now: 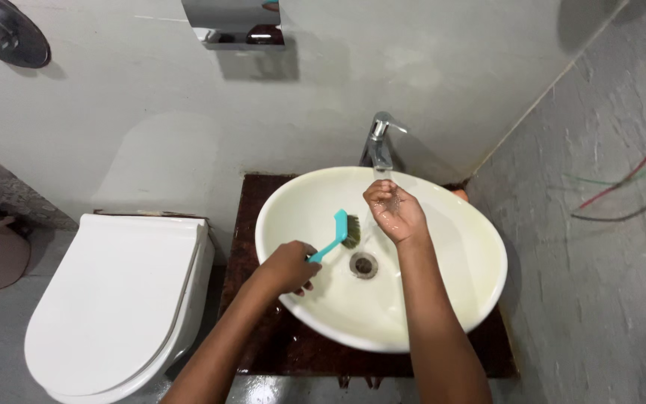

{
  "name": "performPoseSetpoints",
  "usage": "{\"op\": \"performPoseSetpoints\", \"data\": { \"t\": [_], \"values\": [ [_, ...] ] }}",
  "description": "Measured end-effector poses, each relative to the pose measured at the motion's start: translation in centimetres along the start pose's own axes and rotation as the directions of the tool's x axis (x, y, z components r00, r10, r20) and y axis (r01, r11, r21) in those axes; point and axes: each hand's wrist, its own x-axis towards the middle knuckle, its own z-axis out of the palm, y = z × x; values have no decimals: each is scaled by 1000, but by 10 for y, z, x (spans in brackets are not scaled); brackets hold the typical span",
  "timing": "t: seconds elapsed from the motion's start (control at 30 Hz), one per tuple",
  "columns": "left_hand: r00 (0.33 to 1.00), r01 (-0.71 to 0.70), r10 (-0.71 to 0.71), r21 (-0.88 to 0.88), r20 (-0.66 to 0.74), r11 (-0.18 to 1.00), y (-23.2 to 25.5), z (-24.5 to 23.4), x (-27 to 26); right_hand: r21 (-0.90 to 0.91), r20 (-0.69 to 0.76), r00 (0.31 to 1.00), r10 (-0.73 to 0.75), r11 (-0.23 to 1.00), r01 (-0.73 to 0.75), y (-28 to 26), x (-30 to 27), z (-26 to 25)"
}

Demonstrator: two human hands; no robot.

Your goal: The person scrubs the countertop around a white vessel sink with a small brush, then rinses the brush and the sink basin under running water. Finally, the person washes their hands under the tap.

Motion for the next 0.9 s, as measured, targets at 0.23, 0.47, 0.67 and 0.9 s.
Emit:
{"op": "performPoseSetpoints", "data": {
  "t": [0.23, 0.47, 0.67, 0.9],
  "values": [
    [997, -6, 14, -111, 77, 994, -21, 9, 7, 10, 2, 994, -106, 994, 106, 40, -83, -5],
    [984, -74, 117, -287, 137, 955, -29, 9, 17, 105, 83, 976, -201, 976, 192, 19, -187, -36],
    [987, -88, 117, -237, 113, 967, -33, -20, 0, -169, -71, 802, -593, 800, 576, -76, -275, -95],
    [992, -82, 102, -241, 70, 967, -46, -30, -19, -956, -294, 473, -830, 256, -144, -86, -241, -186]
  ]
}}
